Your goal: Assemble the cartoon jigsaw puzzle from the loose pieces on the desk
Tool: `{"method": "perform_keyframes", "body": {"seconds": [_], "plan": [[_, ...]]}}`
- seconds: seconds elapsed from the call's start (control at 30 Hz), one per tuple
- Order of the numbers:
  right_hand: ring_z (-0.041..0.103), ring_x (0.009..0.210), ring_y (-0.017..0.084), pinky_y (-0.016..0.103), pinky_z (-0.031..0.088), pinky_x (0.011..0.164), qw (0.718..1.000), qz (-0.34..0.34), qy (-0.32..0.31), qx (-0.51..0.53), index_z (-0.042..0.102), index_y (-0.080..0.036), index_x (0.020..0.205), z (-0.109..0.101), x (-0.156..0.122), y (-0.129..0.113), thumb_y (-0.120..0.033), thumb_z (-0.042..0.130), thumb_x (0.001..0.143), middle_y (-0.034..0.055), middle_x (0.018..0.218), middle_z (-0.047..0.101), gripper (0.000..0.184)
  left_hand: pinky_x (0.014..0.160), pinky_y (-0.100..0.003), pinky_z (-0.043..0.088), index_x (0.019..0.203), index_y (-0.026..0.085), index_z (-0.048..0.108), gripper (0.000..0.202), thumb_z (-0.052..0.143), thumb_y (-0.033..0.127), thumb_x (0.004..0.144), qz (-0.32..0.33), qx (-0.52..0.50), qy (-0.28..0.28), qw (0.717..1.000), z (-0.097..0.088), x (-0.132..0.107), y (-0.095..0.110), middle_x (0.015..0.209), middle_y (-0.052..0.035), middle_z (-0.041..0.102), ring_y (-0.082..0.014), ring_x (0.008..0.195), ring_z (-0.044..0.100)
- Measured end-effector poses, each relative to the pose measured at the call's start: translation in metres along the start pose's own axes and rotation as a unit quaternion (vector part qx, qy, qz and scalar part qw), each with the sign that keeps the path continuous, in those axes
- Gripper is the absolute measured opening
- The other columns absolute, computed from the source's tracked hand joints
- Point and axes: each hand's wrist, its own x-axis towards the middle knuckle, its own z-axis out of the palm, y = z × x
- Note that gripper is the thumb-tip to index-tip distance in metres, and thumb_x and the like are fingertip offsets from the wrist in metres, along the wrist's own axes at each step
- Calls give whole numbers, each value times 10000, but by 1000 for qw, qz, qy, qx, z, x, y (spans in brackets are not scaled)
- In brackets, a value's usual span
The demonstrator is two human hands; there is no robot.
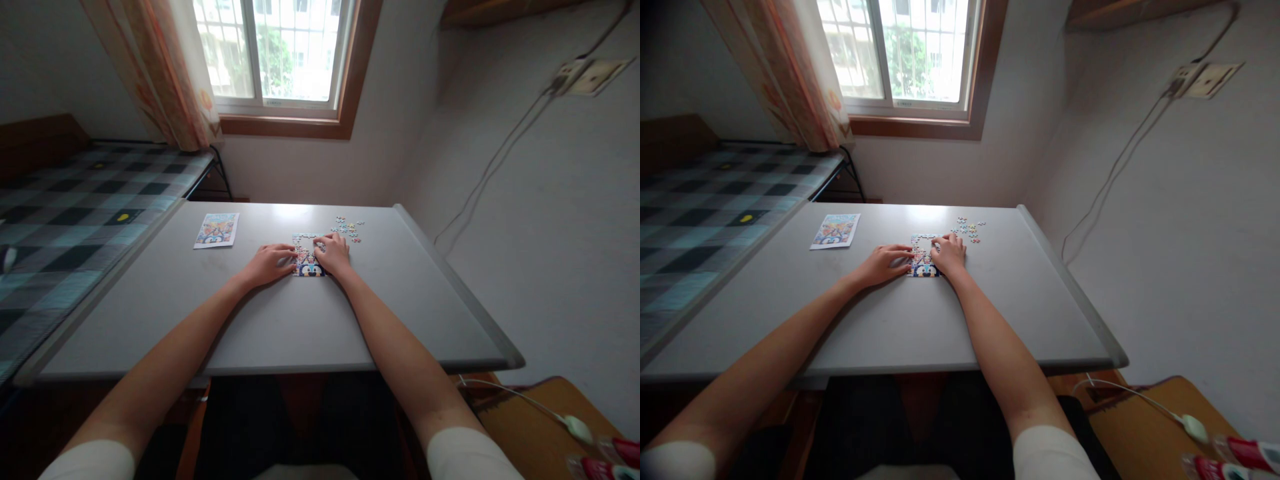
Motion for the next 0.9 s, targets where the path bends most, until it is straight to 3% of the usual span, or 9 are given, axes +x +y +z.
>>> {"method": "perform_keyframes", "body": {"seconds": [0.9], "plan": [[447,1125,274,399,356,945,1000,4,-6,-9,680,-288,1113,1,1,0,-298,502,830,83,1202,530,334,1058,-408,378,1147,293,677,379,527,484,856,-3,-2,-2,1000,1,0,0,1272,-35,623,-223,1163,574]]}}
